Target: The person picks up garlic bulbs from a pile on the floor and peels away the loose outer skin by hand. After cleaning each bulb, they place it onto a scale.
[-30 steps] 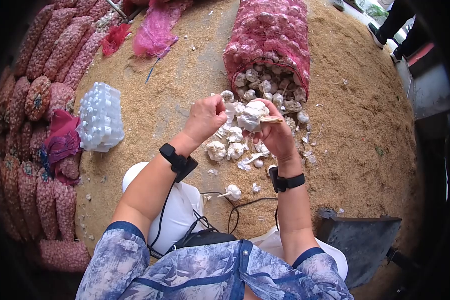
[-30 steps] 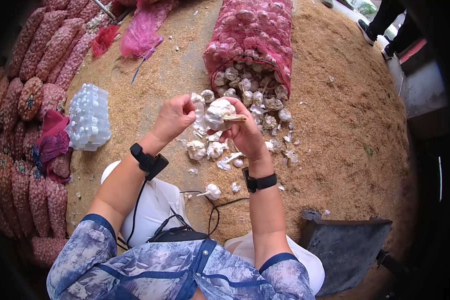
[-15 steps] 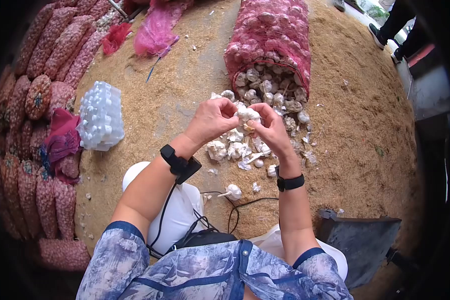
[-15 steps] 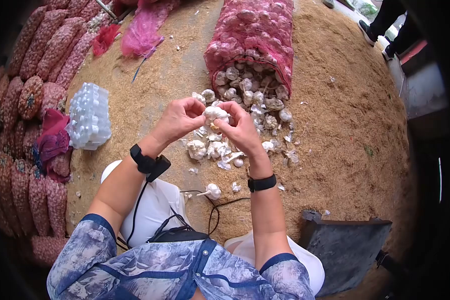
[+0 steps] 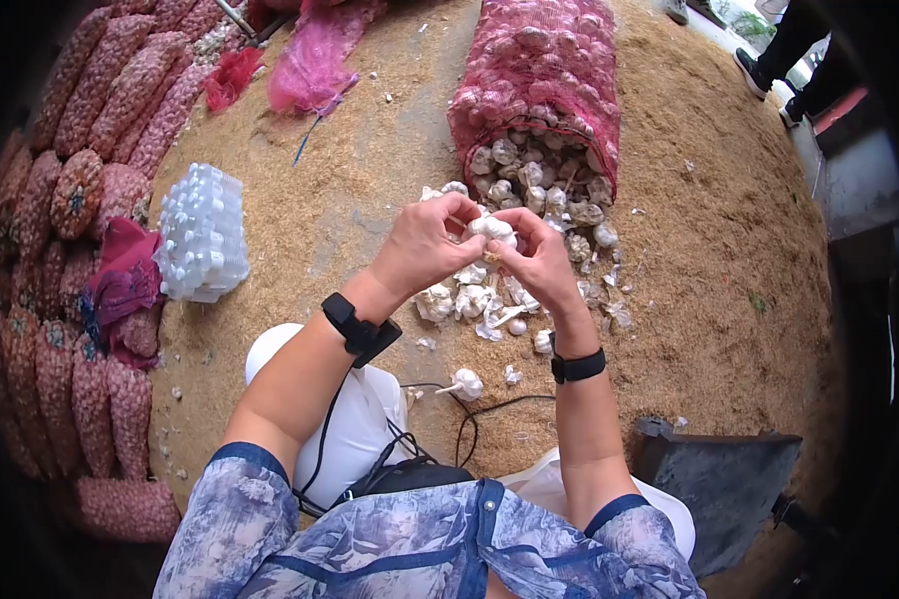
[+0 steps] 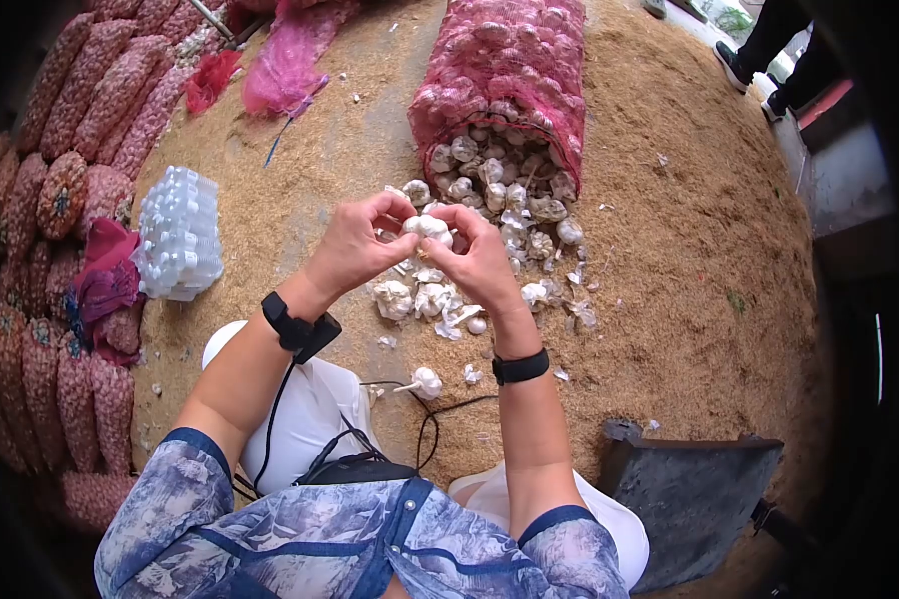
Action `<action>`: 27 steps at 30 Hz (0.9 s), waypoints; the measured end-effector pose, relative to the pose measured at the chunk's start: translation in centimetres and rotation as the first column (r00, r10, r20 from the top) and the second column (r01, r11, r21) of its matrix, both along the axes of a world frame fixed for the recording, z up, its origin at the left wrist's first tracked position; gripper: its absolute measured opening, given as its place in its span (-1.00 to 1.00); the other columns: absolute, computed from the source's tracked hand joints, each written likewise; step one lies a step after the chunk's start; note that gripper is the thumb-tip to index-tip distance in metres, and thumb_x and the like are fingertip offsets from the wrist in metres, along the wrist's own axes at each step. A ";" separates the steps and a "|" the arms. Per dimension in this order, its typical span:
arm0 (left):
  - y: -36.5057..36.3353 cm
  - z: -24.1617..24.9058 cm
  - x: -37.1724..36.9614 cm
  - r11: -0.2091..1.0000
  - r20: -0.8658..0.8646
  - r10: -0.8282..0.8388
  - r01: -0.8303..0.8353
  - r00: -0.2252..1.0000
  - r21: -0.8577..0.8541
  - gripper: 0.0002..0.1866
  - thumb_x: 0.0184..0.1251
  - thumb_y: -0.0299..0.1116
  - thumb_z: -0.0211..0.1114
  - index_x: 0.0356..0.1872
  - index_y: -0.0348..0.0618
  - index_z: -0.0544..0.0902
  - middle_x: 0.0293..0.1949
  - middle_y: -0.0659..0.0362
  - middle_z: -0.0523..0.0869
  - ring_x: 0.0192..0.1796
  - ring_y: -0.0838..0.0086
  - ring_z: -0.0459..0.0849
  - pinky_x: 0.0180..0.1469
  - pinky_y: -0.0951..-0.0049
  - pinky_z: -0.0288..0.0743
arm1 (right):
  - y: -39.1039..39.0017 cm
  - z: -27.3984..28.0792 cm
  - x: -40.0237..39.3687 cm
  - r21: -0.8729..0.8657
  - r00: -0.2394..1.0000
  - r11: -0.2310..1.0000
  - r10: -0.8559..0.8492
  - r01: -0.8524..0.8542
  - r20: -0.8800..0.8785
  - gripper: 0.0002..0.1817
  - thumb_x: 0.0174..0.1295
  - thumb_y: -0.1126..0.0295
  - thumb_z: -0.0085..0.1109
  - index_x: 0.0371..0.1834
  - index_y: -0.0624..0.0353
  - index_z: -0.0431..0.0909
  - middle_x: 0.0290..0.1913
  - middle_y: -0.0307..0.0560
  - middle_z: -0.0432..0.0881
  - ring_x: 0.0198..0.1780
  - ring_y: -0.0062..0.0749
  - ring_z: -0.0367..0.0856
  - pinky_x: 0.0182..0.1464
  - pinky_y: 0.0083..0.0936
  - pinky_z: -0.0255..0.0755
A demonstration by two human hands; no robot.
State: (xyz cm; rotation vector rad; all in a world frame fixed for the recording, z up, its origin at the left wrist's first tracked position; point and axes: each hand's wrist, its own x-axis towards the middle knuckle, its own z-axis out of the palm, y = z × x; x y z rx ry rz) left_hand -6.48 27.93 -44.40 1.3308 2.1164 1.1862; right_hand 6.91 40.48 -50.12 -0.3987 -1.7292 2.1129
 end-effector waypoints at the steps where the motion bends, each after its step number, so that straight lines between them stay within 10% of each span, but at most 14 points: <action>1: -0.1 -0.1 0.0 1.000 -0.064 -0.002 0.001 0.998 -0.016 -0.77 0.12 -0.35 0.39 -0.28 -0.29 0.67 -0.44 0.03 0.75 -0.34 0.37 0.79 -0.27 0.41 0.66 | 0.0 0.0 0.1 0.001 1.000 1.000 0.001 -0.001 0.001 -0.65 0.19 0.41 0.33 0.01 0.29 0.53 -0.20 -0.23 0.65 -0.29 -0.73 0.57 -0.35 -0.74 0.48; 27: -0.1 -1.0 -0.7 0.998 0.061 -0.012 0.016 0.998 -0.062 -0.81 0.15 -0.36 0.39 -0.31 -0.28 0.69 -0.44 0.06 0.75 -0.38 0.40 0.77 -0.29 0.41 0.64 | 0.9 -0.7 1.1 0.080 0.998 0.995 0.060 -0.063 0.032 -0.64 0.36 0.28 0.20 0.10 0.29 0.57 -0.15 -0.15 0.70 -0.26 -0.64 0.65 -0.29 -0.70 0.53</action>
